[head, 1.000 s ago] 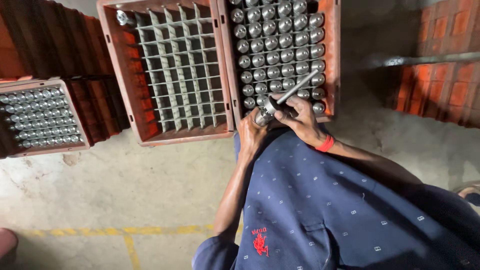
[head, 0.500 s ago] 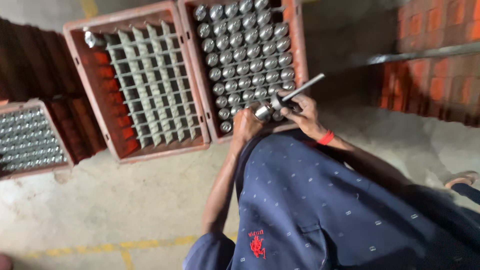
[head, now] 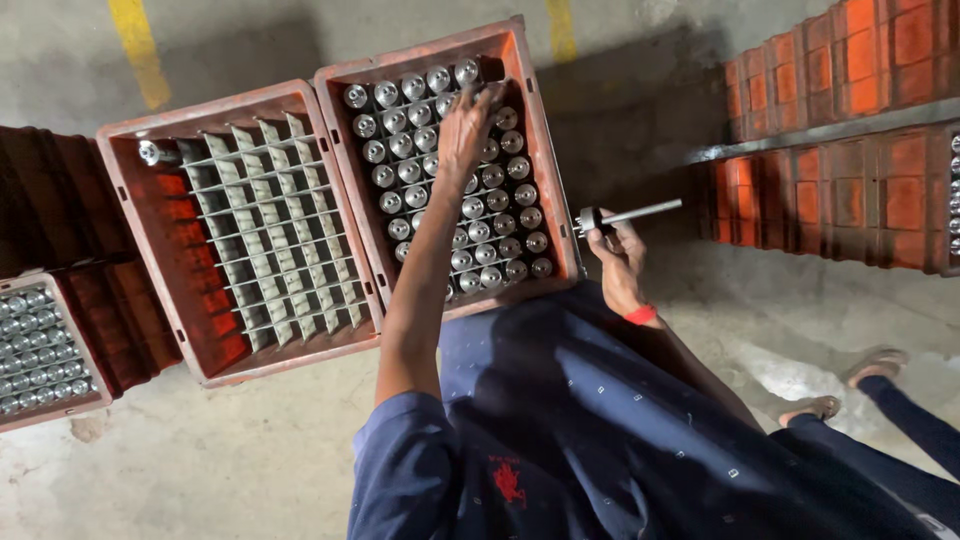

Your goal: The person transfers small metal balls from one crate to another using a metal tool. They repeatedly pick up balls and place them into an empty crate, then move the filled crate aside and bring another empty crate into position.

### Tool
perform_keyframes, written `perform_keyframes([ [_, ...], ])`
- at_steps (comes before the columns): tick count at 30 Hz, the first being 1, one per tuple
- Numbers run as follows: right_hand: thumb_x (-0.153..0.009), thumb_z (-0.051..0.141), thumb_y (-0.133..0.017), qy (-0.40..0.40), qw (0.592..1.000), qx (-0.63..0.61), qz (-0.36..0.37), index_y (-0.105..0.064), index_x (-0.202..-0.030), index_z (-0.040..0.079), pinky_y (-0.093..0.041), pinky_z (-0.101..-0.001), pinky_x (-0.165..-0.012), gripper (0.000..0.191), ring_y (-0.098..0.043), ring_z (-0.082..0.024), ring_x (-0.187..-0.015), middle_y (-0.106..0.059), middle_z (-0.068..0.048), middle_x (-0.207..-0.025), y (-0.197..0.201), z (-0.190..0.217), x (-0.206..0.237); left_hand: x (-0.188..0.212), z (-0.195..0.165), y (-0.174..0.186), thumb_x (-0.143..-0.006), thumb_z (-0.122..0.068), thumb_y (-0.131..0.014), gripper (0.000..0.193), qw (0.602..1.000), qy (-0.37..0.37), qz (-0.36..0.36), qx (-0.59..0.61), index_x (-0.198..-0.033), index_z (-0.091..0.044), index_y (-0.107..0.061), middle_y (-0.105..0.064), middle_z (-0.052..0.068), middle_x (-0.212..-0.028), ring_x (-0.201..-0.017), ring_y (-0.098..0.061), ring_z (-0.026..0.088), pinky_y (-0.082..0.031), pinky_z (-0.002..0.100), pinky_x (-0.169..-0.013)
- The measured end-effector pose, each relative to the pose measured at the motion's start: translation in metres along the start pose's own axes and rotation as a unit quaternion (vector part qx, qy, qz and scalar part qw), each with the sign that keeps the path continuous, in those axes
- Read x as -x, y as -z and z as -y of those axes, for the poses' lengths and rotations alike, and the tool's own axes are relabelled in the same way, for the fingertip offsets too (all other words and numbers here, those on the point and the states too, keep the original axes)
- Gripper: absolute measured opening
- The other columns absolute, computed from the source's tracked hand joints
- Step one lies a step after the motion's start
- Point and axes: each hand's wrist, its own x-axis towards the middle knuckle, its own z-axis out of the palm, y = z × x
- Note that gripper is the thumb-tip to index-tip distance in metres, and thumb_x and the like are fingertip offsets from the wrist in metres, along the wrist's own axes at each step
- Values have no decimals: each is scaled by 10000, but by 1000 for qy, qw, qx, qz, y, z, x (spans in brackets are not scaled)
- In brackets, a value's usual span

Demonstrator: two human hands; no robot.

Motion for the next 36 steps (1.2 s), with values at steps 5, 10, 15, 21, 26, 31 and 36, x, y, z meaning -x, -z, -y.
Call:
perform_keyframes([
  [5,-984,2,-676,-18,1000,-1,24,-639,-1297,-13,-492,-264,-979,315,-635,-103,-1065,-685,-19,-1146,0,-11,9,35,20,32,-852,7,-751,452,989,107,-69,73,-1264,-139,-635,-716,184,-1142,-955,-724,404,-573,471,-815],
  [10,-1029,-11,-651,11,996,-25,79,-622,-1339,-38,-473,-267,-1021,313,-614,-113,-1099,-661,-33,-1184,0,-25,21,88,114,139,-790,-2,-772,490,932,319,-171,-38,-1251,-117,-652,-756,164,-1092,-896,-766,353,-596,425,-749],
  [15,-1003,-25,-648,-24,996,-28,82,-612,-1345,-33,-469,-259,-1018,343,-613,-115,-1122,-668,-39,-1216,-16,-41,39,122,194,249,-854,-228,-872,796,901,375,-128,-179,-1451,-89,-365,-729,251,-1062,-879,-699,467,-549,535,-714],
  [21,-993,-28,-642,-64,996,-21,50,-609,-1352,-18,-473,-260,-1007,360,-603,-105,-1129,-658,-28,-1244,-43,-29,73,108,243,271,-900,-193,-809,672,900,376,-69,-209,-1440,-86,-424,-744,215,-918,-795,-722,409,-565,511,-694],
  [26,-1004,-10,-638,-63,997,-16,48,-608,-1372,-16,-464,-264,-1024,370,-595,-104,-1156,-648,-27,-1266,-63,-20,93,95,266,271,-819,-243,-879,497,900,316,-73,-290,-1120,-46,-535,-725,160,-840,-714,-722,336,-579,456,-605],
  [31,-996,-8,-649,-60,997,-28,34,-599,-1370,-19,-461,-276,-1041,378,-596,-110,-1164,-649,-33,-1262,-61,-28,101,106,243,311,-870,-137,-848,606,944,262,-81,-181,-1324,131,-550,-726,175,-777,-622,-694,317,-562,435,-576],
  [36,-995,2,-655,-79,995,-40,45,-594,-1370,-27,-465,-284,-1055,380,-598,-118,-1176,-643,-37,-1264,-61,-29,99,160,185,362,-883,-95,-894,364,964,135,-227,-13,-1182,6,-712,-725,146,-1065,-987,-670,280,-564,406,-884],
])
